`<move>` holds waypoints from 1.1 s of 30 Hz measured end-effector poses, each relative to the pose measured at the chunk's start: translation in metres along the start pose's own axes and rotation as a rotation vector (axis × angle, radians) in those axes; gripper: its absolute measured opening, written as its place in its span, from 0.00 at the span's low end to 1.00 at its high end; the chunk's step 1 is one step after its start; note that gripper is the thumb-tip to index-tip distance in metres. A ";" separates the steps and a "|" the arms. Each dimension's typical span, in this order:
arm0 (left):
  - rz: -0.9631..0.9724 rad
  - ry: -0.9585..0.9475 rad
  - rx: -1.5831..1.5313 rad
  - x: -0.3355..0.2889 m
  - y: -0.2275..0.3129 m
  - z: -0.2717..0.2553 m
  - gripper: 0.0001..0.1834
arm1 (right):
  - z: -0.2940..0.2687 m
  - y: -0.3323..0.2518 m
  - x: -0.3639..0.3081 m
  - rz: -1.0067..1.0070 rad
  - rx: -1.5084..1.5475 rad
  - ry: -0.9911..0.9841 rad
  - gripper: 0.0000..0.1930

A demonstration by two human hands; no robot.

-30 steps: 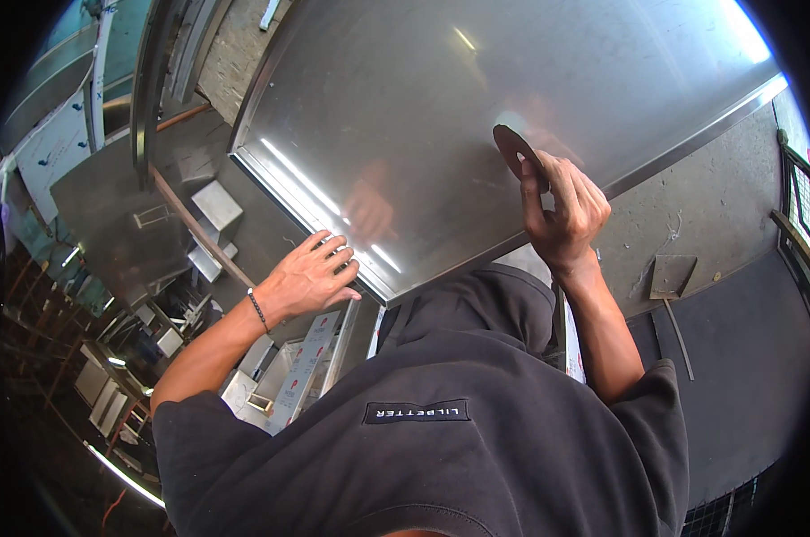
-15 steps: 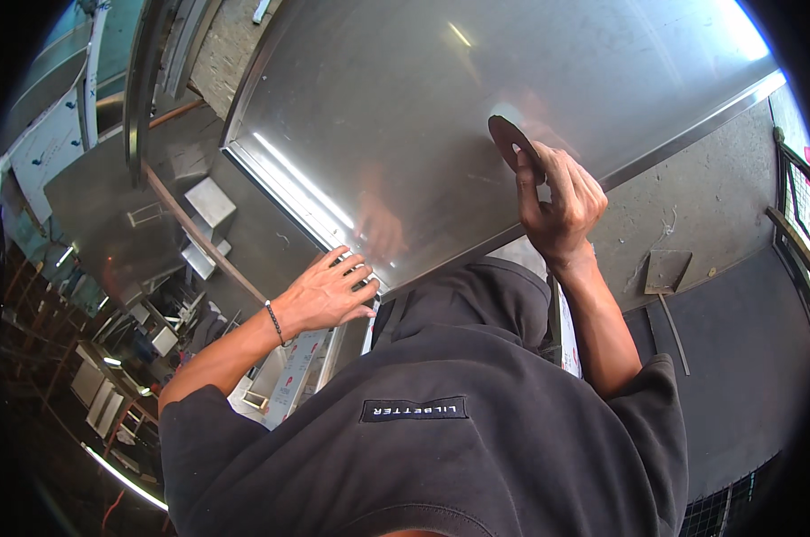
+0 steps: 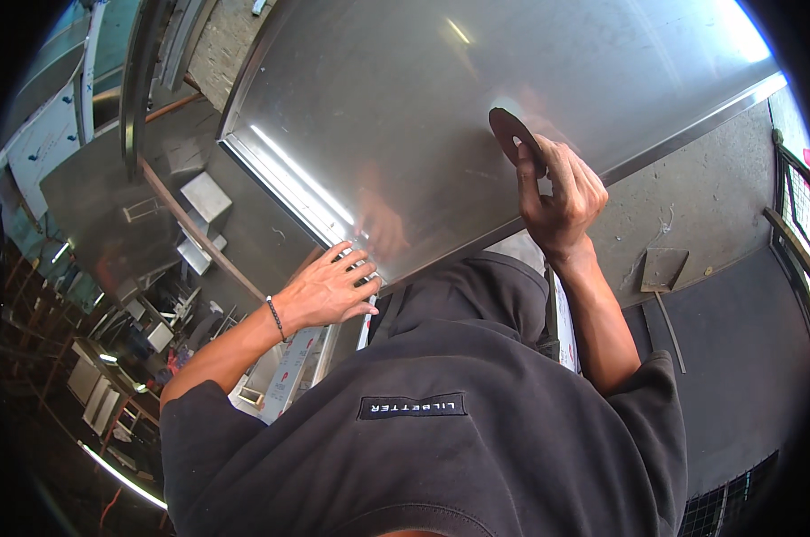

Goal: The person rubs a small handheld sanding disc across the surface and edges of a large rectangular metal tray. The person moves the tray along the table and then continues sanding the edges.

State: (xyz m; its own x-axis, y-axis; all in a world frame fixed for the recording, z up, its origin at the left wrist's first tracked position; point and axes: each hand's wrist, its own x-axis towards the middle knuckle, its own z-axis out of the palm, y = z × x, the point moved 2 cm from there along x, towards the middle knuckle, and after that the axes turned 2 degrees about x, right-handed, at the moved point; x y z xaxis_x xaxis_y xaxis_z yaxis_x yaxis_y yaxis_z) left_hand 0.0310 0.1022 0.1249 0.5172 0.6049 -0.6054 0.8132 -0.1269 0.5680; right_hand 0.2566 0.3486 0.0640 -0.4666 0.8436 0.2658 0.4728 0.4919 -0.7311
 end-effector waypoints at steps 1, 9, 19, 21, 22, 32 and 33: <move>0.001 0.000 0.000 0.000 0.000 -0.001 0.23 | 0.000 0.001 -0.001 0.000 -0.001 0.000 0.07; -0.064 0.031 0.073 -0.003 -0.008 -0.012 0.24 | -0.002 -0.003 0.000 0.020 0.034 -0.023 0.07; -0.277 0.273 0.120 -0.030 -0.003 -0.032 0.24 | 0.051 -0.095 -0.037 0.292 0.363 -0.879 0.05; -0.421 0.447 0.066 -0.044 -0.002 -0.045 0.24 | 0.075 -0.110 -0.051 0.301 0.290 -0.997 0.07; -0.425 0.456 0.063 -0.052 -0.002 -0.039 0.24 | 0.086 -0.115 -0.058 0.247 0.234 -1.068 0.08; -2.012 1.390 -0.628 -0.094 -0.023 0.196 0.32 | 0.109 -0.143 -0.072 0.213 0.200 -1.188 0.10; -2.088 1.505 -1.090 -0.083 -0.031 0.214 0.38 | 0.108 -0.145 -0.072 0.187 0.204 -1.185 0.10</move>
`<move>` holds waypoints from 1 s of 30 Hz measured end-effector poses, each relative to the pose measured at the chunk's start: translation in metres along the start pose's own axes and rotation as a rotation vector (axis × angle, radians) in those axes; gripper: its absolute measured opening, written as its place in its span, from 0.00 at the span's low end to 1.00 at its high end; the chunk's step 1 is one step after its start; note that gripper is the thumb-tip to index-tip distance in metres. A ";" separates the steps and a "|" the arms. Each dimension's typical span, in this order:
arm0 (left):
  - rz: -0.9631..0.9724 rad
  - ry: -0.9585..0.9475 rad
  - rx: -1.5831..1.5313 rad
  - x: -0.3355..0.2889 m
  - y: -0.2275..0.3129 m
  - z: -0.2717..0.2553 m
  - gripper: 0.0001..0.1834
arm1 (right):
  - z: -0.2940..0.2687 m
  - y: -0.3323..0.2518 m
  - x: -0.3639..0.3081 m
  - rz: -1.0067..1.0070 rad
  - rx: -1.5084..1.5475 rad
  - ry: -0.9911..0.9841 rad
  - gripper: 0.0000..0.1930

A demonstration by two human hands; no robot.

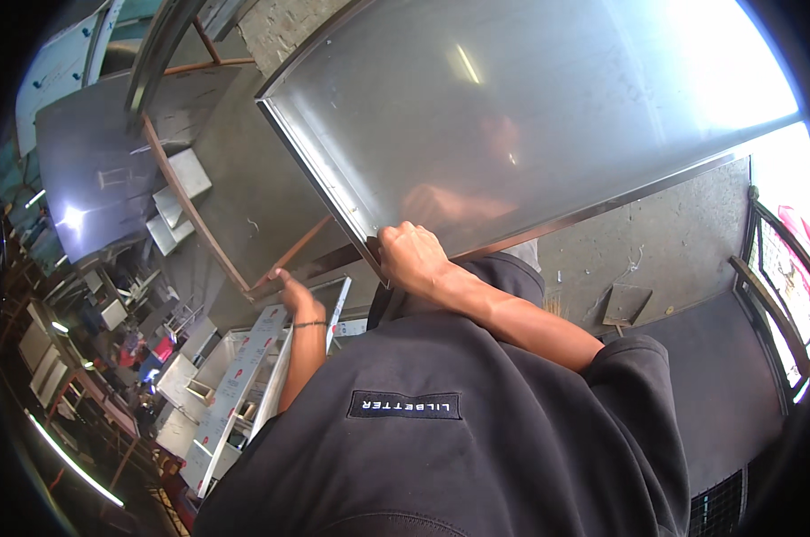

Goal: The person rubs a small handheld sanding disc across the surface and edges of a large rectangular metal tray. The person moves the tray along the table and then continues sanding the edges.

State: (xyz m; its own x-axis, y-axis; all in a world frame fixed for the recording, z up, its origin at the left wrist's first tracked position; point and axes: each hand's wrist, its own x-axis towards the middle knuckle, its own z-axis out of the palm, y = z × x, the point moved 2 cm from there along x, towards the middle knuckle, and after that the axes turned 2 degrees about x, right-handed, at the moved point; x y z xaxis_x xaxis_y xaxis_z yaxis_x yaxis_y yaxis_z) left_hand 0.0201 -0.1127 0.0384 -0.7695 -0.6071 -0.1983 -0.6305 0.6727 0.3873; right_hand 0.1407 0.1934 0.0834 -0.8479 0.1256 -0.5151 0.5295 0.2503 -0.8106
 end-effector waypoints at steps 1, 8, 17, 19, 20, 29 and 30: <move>-0.342 -0.091 -0.184 0.002 -0.014 0.016 0.45 | 0.002 -0.002 0.000 -0.022 -0.009 -0.003 0.10; -0.659 0.218 -0.271 0.005 -0.011 0.084 0.58 | -0.005 -0.022 0.042 -0.007 0.053 0.082 0.08; -0.634 0.267 -0.209 -0.030 0.035 0.069 0.51 | 0.016 -0.009 0.003 -0.108 -0.068 0.063 0.15; -0.625 0.240 -0.246 -0.030 0.034 0.064 0.50 | 0.008 -0.016 0.019 -0.103 -0.074 0.063 0.14; -0.613 0.218 -0.282 -0.030 0.034 0.064 0.49 | -0.002 -0.026 0.032 -0.099 -0.076 0.061 0.13; -0.646 0.216 -0.299 -0.050 0.052 0.055 0.47 | -0.009 -0.085 0.025 -0.156 -0.019 0.190 0.09; -0.622 0.156 -0.278 -0.046 0.052 0.056 0.47 | -0.025 -0.075 0.026 -0.152 0.032 0.273 0.08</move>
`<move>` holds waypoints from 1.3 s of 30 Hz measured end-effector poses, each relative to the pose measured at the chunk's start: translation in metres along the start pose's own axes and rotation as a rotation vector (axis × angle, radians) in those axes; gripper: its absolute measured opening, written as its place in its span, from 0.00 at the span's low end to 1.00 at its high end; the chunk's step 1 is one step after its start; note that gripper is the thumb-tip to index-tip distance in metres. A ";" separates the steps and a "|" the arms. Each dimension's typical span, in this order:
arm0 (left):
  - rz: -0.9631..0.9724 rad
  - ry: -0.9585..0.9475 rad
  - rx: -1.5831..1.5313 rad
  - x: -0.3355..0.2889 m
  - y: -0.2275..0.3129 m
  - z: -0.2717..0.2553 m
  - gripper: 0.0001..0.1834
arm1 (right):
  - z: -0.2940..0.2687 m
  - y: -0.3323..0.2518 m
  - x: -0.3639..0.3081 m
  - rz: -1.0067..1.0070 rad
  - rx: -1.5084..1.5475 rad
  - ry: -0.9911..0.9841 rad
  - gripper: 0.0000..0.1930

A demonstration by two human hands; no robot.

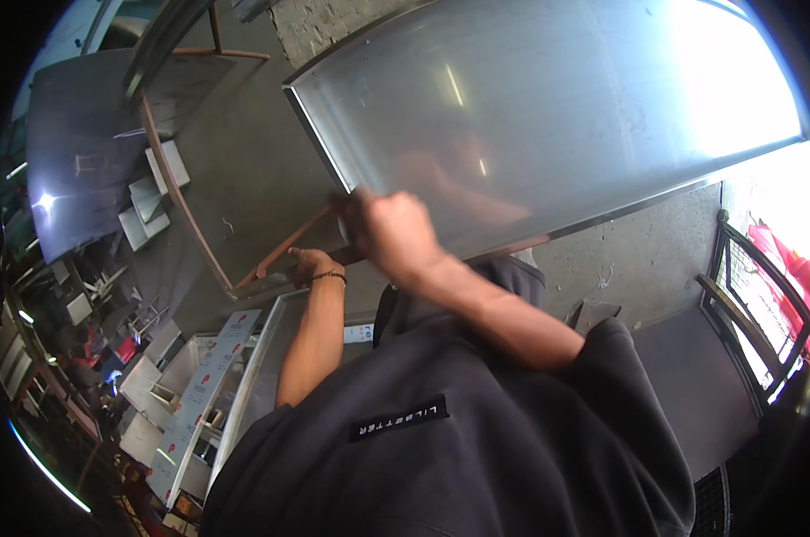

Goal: The person rubs a small handheld sanding disc across the surface and edges of a large rectangular metal tray. The person moves the tray along the table and then continues sanding the edges.

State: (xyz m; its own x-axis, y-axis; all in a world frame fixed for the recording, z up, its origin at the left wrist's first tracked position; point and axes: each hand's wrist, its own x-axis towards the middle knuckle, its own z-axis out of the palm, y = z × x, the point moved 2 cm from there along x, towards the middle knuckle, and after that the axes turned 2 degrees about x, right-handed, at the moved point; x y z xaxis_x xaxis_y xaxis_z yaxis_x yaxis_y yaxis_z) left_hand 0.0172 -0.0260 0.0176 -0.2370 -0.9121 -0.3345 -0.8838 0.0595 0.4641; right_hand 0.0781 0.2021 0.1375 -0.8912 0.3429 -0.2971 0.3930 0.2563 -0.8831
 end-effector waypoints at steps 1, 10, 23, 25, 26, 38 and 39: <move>-0.003 0.003 0.011 0.005 -0.002 -0.004 0.47 | -0.017 0.007 -0.002 0.025 0.048 0.085 0.08; -0.037 -0.006 0.108 -0.003 0.006 -0.003 0.51 | 0.034 0.051 -0.047 0.123 -0.209 -0.192 0.11; 0.005 0.013 0.258 0.017 -0.001 0.007 0.50 | 0.030 0.049 0.000 -0.029 -0.169 -0.148 0.07; 0.001 0.014 0.240 0.017 0.001 0.005 0.50 | 0.021 0.037 -0.017 0.165 -0.168 -0.276 0.07; -0.003 0.030 0.262 0.015 0.003 0.004 0.50 | 0.018 0.033 -0.010 0.186 -0.158 -0.284 0.08; -0.017 0.077 0.227 0.027 -0.007 0.012 0.47 | 0.022 0.036 0.050 0.054 -0.121 -0.209 0.12; -0.025 0.097 0.239 0.027 -0.007 0.011 0.47 | 0.025 0.039 0.057 0.050 -0.137 -0.227 0.13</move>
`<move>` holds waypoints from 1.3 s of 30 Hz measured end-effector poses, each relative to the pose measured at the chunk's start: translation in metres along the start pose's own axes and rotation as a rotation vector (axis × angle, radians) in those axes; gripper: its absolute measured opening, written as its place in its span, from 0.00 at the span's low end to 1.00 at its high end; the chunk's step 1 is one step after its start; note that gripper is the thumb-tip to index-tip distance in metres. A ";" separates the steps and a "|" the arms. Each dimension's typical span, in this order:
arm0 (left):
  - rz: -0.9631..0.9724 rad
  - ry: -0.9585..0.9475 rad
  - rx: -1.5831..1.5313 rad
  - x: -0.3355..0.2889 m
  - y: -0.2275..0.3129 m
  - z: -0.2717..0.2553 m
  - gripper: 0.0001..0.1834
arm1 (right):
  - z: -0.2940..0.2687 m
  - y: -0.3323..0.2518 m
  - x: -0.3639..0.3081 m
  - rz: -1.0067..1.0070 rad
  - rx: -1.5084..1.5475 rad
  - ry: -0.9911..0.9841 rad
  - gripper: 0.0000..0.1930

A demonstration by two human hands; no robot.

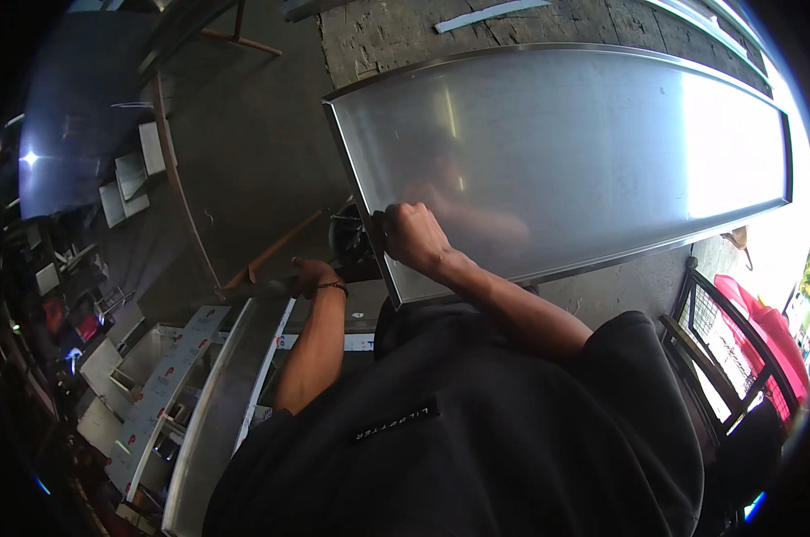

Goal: The person rubs a small handheld sanding disc across the surface and edges of a large rectangular metal tray. The person moves the tray along the table and then continues sanding the edges.

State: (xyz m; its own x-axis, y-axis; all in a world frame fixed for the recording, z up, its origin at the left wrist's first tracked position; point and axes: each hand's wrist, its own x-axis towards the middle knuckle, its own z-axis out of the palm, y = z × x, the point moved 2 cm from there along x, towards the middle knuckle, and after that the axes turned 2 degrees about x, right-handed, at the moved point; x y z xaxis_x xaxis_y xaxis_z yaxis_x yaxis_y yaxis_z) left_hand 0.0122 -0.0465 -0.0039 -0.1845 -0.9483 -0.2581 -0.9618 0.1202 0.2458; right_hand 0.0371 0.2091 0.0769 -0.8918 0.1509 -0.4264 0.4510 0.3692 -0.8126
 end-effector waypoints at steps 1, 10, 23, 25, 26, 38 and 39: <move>0.004 -0.004 0.004 -0.002 0.000 -0.001 0.47 | -0.002 0.000 0.008 0.005 -0.017 -0.010 0.14; -0.020 -0.077 0.065 -0.018 0.012 -0.013 0.44 | -0.032 -0.024 0.080 -0.129 -0.004 0.111 0.13; -0.005 -0.051 0.089 -0.012 0.007 -0.012 0.44 | -0.027 -0.022 0.088 -0.175 -0.049 0.126 0.09; 0.007 -0.058 0.116 -0.011 0.007 -0.012 0.44 | -0.030 -0.025 0.090 -0.193 -0.090 0.132 0.09; 0.002 -0.070 0.100 -0.011 0.007 -0.012 0.44 | -0.038 -0.031 0.102 -0.192 -0.093 0.139 0.09; -0.020 -0.055 0.083 -0.017 0.009 -0.008 0.44 | -0.050 -0.034 0.120 -0.040 -0.034 0.076 0.09; -0.022 -0.048 0.082 -0.020 0.010 -0.007 0.44 | -0.059 -0.039 0.133 -0.054 -0.033 0.092 0.09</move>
State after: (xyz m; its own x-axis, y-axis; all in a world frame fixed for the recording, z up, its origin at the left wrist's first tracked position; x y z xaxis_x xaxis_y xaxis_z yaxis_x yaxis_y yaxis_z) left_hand 0.0075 -0.0279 0.0100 -0.1705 -0.9361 -0.3078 -0.9788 0.1248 0.1624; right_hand -0.1012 0.2692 0.0757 -0.9148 0.2134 -0.3429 0.4024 0.4088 -0.8191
